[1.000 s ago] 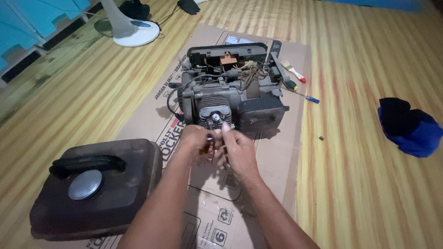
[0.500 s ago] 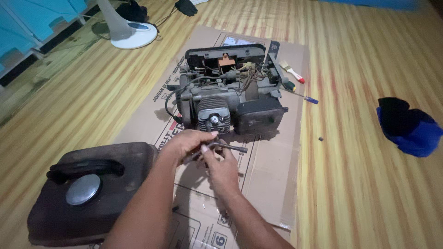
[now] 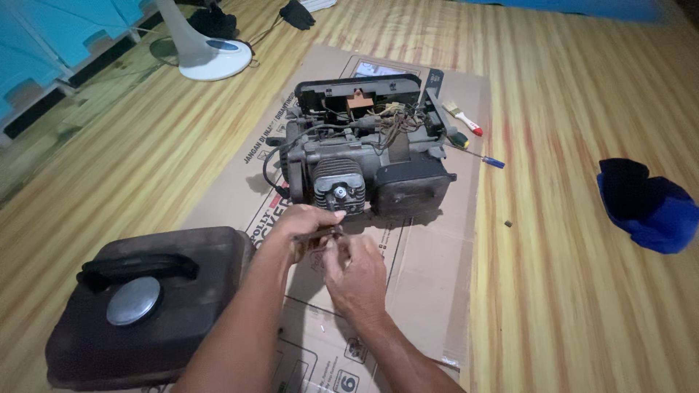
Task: The person works on a small gasoline engine laid on cardboard, using a socket wrench to loosen and remove bolts from the cylinder head area. They then lift the cylinder head off the engine block and wipe it with a blue cloth.
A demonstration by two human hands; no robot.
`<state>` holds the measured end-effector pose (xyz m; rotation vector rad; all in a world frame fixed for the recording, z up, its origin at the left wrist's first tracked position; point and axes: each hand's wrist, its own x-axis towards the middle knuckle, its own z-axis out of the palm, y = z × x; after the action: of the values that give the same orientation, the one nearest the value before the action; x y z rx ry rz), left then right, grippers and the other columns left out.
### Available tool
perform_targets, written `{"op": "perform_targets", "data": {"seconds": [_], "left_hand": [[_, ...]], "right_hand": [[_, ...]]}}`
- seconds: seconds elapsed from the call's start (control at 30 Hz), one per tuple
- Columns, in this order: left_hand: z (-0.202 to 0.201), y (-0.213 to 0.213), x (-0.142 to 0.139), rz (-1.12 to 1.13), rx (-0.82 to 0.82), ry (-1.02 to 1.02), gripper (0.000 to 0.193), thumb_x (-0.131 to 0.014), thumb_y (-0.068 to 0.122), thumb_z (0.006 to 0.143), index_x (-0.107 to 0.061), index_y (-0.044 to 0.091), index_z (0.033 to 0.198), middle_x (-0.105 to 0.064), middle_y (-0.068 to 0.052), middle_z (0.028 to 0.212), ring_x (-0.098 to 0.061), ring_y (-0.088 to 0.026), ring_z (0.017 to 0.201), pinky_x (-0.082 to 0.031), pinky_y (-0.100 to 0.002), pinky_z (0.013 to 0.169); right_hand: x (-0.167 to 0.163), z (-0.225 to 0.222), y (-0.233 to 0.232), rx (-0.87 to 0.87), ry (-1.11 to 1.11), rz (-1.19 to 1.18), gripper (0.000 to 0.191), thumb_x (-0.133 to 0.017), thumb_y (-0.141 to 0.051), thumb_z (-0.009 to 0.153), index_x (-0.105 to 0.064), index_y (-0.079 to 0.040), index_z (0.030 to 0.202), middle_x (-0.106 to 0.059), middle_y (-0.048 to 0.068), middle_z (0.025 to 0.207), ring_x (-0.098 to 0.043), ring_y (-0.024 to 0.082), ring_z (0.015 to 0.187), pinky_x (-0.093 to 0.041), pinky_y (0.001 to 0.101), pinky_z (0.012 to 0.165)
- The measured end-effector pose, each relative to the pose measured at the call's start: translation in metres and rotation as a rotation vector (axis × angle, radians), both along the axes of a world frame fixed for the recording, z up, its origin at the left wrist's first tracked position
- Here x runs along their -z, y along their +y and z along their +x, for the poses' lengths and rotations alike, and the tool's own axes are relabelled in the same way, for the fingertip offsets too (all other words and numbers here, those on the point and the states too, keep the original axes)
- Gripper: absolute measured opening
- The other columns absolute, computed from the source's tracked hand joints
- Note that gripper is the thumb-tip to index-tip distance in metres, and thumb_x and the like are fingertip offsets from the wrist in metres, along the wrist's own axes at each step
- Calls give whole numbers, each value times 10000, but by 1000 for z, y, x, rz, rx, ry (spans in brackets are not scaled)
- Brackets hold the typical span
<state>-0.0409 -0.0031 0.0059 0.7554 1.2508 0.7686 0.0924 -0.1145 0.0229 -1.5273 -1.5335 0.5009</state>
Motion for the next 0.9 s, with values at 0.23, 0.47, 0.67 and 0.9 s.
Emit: {"op": "perform_targets", "data": {"seconds": [0.23,0.47,0.67,0.9], "left_hand": [[-8,-7,-10,49,94,64,235,-812,243,843,-748,17,840,-735,-74,758,-638,-155,589,-492,-309,544],[-3,-5,-13,-65,53,135,190,-793,261,847,-730,84,821,-717,-43,761,-649,-147,597,-513,-304,560],[0,-6,-10,5,-28,5,211,-866,174,799,-727,20,757,-697,-97,691,-608,-184,523,-478,-296,420],[2,-6,-12,56,-86,114,215,-870,137,772,-722,-14,733,-698,-104,661,-602,-182,489,-469,-356,453]], "right_hand": [[-8,-7,3,-7,211,-449,546,-563,-546,946,-732,-30,1005,-763,193,860,-752,313,821,-553,421,770],[7,-21,6,72,136,-139,352,-671,-248,935,-643,-7,1191,-702,195,1058,-706,349,948,-535,462,819],[13,5,12,-154,-239,-31,458,-613,-72,891,-618,-126,1346,-642,109,1068,-639,328,934,-455,498,821],[4,7,-8,-85,-235,376,260,-713,-173,874,-667,-70,1108,-628,146,1088,-573,326,1036,-427,476,888]]}}
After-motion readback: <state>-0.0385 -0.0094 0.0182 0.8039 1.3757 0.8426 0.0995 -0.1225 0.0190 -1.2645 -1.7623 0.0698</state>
